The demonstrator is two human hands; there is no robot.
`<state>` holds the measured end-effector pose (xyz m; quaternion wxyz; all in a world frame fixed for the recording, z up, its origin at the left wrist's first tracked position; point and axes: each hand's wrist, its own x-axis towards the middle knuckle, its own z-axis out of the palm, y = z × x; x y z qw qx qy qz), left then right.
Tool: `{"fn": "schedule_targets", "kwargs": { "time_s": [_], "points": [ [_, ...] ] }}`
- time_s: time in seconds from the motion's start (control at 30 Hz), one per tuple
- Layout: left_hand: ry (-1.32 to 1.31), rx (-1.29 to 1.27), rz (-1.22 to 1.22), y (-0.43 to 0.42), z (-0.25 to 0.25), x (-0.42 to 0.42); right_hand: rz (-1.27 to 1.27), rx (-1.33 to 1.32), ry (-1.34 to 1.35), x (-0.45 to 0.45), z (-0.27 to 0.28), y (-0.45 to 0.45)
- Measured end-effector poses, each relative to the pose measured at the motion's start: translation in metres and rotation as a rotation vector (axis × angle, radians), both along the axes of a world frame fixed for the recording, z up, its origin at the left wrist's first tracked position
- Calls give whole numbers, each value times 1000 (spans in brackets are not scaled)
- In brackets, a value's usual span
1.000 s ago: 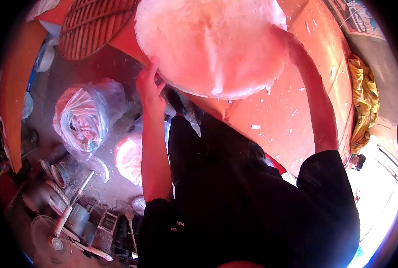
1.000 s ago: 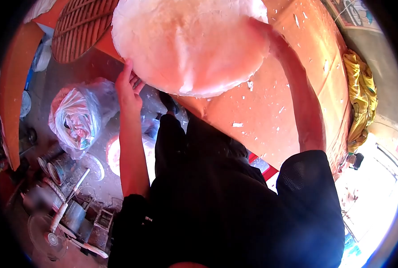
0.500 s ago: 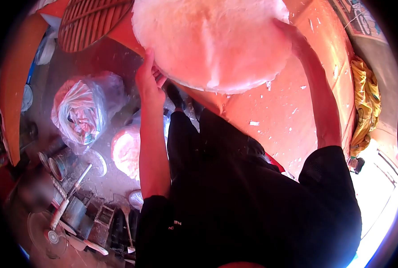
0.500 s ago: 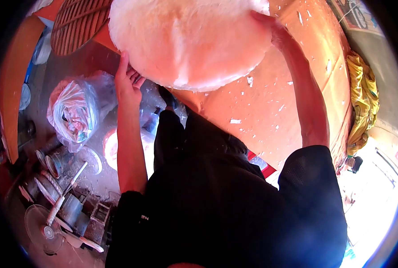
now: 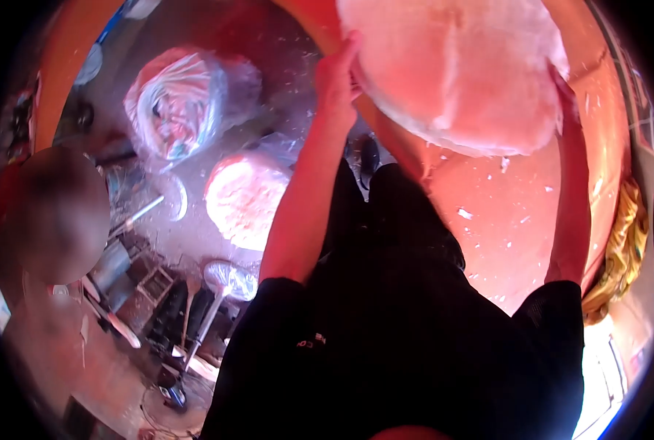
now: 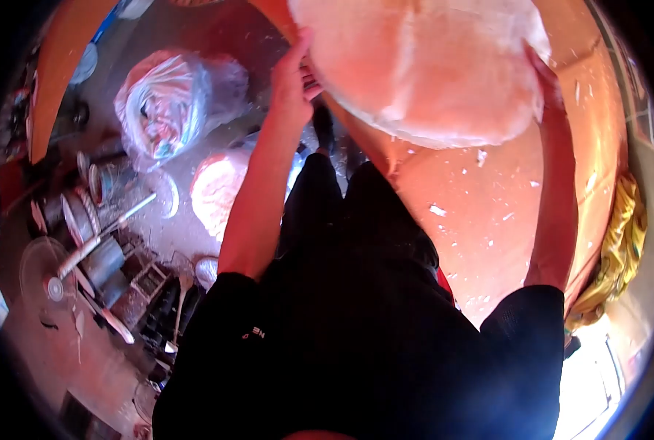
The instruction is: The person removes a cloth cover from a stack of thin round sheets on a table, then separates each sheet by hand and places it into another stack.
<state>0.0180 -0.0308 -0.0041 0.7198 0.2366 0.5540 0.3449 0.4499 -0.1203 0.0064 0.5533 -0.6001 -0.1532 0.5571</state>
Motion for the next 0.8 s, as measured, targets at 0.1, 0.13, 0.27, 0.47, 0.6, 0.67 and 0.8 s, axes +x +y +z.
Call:
{"fn": "schedule_targets", "kwargs": {
  "time_s": [0.1,0.13,0.27,0.47,0.6,0.67,0.8],
  "points": [
    [-13,32,16,0,-5,1,3,-44,64,-19,10,4],
    [-27,49,16,1,-7,1,21,-46,69,-23,13,4],
    [-35,63,51,0,-6,0,36,-37,113,-3,2,6],
    [8,-9,-35,3,-9,-5,56,-86,-3,12,-1,-6],
    [-256,67,105,10,1,-10,-12,0,95,-70,18,-45],
    [-353,86,44,17,-11,-20,-52,-78,-60,-116,26,-69],
    [-386,123,-44,-7,20,-26,-147,-73,177,-160,34,-112]
  ]
}}
